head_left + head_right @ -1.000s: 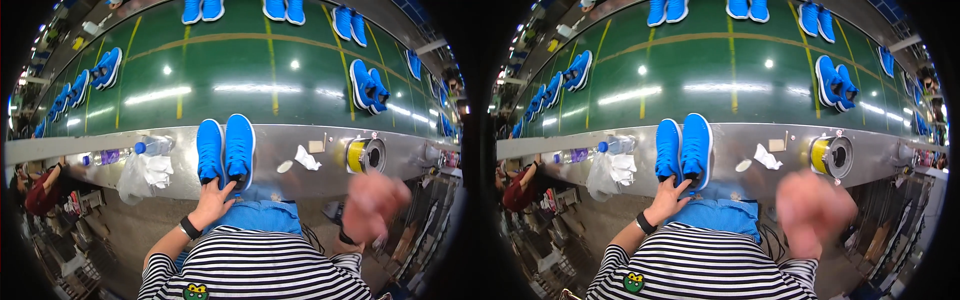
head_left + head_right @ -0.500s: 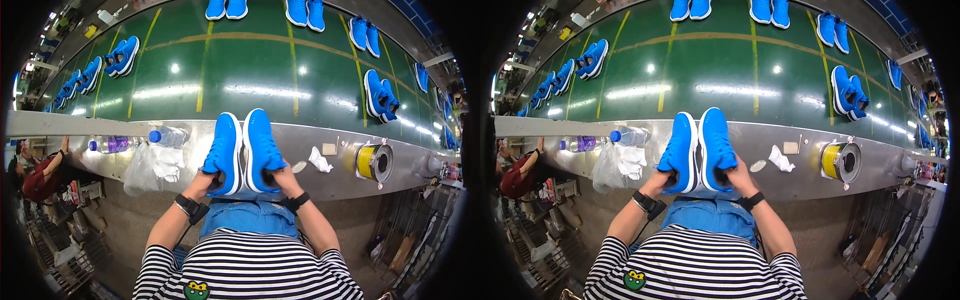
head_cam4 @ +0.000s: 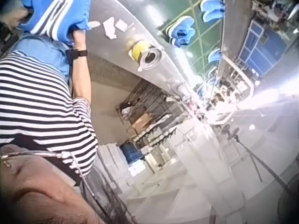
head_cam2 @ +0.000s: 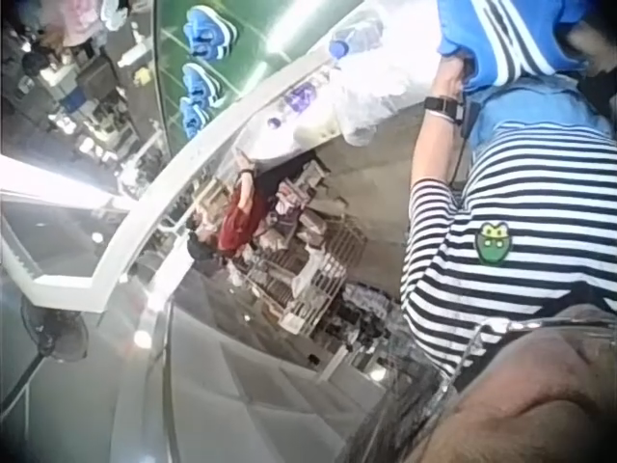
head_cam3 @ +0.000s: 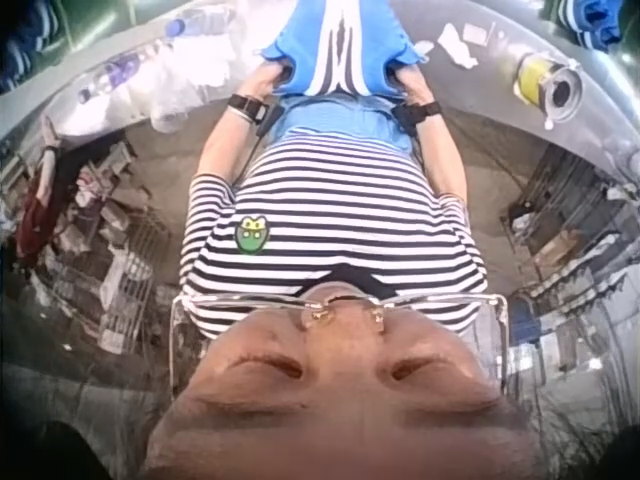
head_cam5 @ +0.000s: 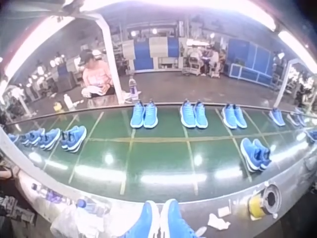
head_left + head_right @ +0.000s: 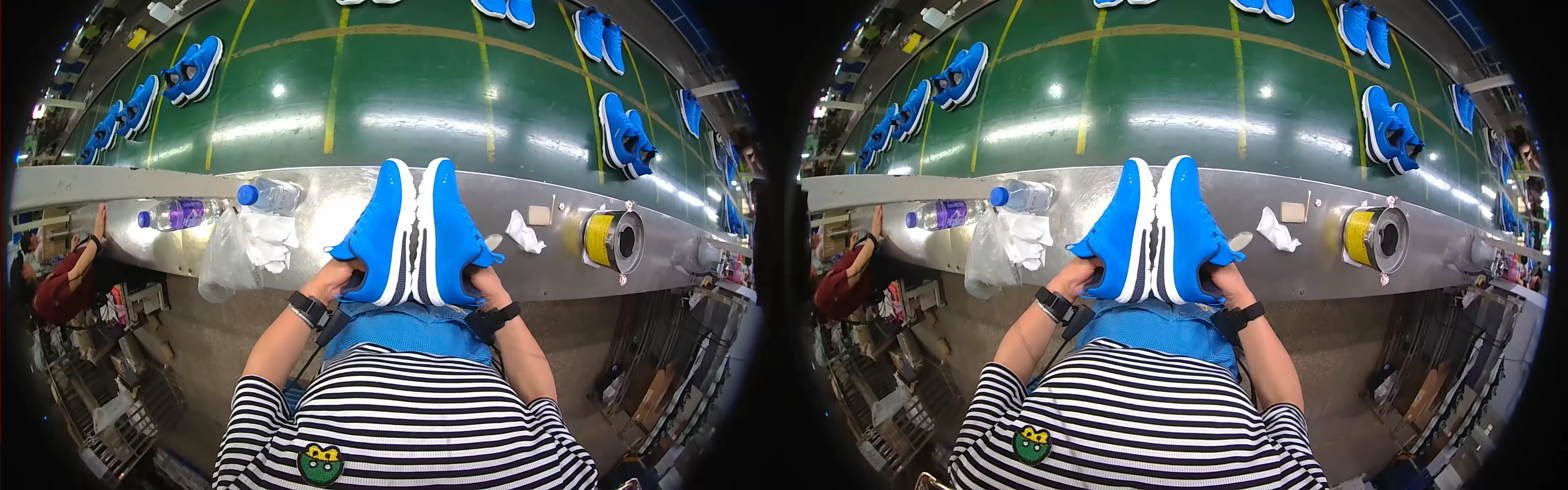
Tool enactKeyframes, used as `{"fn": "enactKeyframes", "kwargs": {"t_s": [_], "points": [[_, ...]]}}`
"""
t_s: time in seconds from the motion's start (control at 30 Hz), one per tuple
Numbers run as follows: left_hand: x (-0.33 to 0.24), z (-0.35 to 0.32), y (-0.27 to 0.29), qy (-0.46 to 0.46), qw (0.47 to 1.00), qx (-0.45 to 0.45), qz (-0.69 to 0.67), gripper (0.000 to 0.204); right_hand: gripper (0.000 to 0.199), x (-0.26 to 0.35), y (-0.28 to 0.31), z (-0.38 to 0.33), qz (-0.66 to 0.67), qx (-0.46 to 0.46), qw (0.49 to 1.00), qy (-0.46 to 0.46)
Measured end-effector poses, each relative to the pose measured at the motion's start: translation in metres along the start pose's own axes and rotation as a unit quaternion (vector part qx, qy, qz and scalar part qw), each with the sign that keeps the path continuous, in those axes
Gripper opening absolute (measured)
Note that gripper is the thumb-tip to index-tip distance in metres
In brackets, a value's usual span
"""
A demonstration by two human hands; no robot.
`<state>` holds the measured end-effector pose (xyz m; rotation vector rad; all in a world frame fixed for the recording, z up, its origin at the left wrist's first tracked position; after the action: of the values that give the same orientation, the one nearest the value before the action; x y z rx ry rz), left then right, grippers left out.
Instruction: Cleaning and inspecting blue shoes on a conveyor belt in a shoe factory.
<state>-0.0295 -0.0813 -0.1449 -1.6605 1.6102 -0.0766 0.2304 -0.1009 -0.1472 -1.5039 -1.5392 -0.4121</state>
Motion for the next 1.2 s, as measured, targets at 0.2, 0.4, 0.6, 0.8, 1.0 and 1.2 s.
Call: {"fn": "enactKeyframes", "kwargs": {"t_s": [0.2,0.4,0.6,0.8,1.0,1.2], "points": [[-0.005,-0.014,-0.002,-0.029,0.999,0.020,0.040,0.041,0.045,-0.012,-0.011,-0.010,0.024,-0.010,1.000,0.017],[0.003,-0.025,0.003,-0.003,0.999,0.040,-0.018,0.044,0.044,-0.016,-0.020,-0.016,0.063,0.011,0.997,0.047],[-0.010,-0.018,0.001,-0.022,0.999,0.008,0.042,0.045,0.038,-0.016,-0.013,0.000,0.047,-0.013,0.999,0.012],[-0.003,-0.010,0.015,-0.023,0.999,0.005,0.032,0.045,0.036,-0.010,-0.021,0.000,0.131,-0.039,0.990,-0.036],[0.006,-0.009,0.024,-0.044,0.997,0.013,0.059,0.036,0.034,-0.016,-0.020,-0.007,0.132,-0.028,0.990,-0.029],[-0.016,-0.021,-0.004,-0.063,0.990,-0.035,0.122,0.032,0.033,-0.015,-0.017,-0.013,0.167,-0.023,0.985,-0.030]]}}
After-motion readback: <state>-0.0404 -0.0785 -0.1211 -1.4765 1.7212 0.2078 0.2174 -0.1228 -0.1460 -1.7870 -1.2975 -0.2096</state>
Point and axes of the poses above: each hand's wrist, its own z-axis towards the middle knuckle, its own y-axis out of the back of the hand, x = y × z, the point moved 6 cm from there along z, towards the middle knuckle, and after that the axes turned 14 degrees about x, right-handed, at the moved point
